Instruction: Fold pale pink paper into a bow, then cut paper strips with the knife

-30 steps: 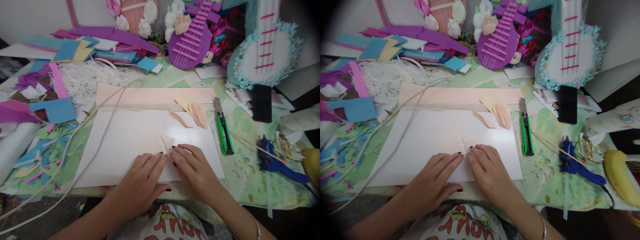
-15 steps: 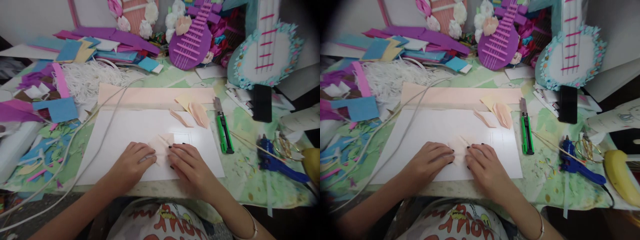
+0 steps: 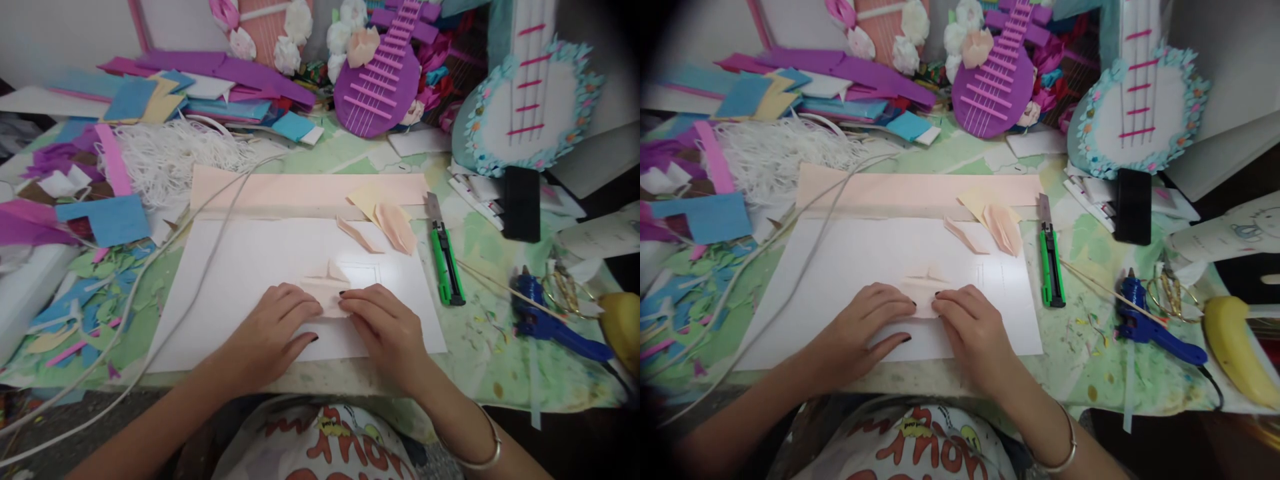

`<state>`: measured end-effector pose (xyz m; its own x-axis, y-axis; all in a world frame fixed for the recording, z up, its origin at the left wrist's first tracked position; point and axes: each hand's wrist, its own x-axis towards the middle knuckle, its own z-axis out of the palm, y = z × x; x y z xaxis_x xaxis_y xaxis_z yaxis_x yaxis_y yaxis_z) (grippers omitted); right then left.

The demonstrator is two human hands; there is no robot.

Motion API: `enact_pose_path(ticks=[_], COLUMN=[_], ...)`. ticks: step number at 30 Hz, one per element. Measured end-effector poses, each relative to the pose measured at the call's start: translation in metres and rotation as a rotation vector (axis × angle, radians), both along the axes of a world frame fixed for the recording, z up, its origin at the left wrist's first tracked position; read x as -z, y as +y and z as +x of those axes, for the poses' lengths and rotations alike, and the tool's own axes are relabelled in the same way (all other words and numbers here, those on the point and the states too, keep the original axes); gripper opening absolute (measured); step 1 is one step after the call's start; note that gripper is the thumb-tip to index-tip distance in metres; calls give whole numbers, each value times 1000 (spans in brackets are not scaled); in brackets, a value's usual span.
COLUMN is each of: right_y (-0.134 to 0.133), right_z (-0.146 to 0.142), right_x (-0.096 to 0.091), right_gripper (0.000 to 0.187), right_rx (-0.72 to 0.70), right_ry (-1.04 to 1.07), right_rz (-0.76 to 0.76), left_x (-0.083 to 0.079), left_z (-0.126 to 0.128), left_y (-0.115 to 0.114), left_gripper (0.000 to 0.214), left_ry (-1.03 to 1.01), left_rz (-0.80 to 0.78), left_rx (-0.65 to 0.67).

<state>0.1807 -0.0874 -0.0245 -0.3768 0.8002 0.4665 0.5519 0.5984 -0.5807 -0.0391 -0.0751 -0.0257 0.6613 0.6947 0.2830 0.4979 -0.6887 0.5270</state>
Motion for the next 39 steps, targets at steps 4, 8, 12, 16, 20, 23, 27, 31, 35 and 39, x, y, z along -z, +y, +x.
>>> enact_pose_path(ticks=[4,8,12,16,20,23,27,31,35,39], right_y=[-1,-1,2,9,21,29,32,33,33,33], right_z=[10,16,19,17,11,6,2,1,0,0], right_x=[4,3,-4,-13,-15,-14,-15,-14,-11,-10], right_gripper=[23,27,30,30,28,26,18,12,11,11], right_rx=[-55,-146,-180,-222,-267,-270,-230,-220,-225,-234], right_ry=[6,-81,-233,-319,-349,-339,-261,-218,-196,-167], right_rz=[-30,-48,-47,-63,-111,-175,-289,-290,-270,-245], left_x=[0,-2,-4,-11,-22,-27,-25,-20,-21,-23], left_z=[-12,-19,-20,-15,-5,1,3,3,5,9], left_y=[6,14,22,31,39,44,48,48,48,49], left_gripper=[16,19,28,29,15,16,13,12,12,10], left_ry=[1,5,12,43,130,149,126,117,125,150], left_rz=[49,46,-30,-154,-382,-479,-468,-387,-366,-371], left_rx=[96,162,216,193,80,56,62,76,93,80])
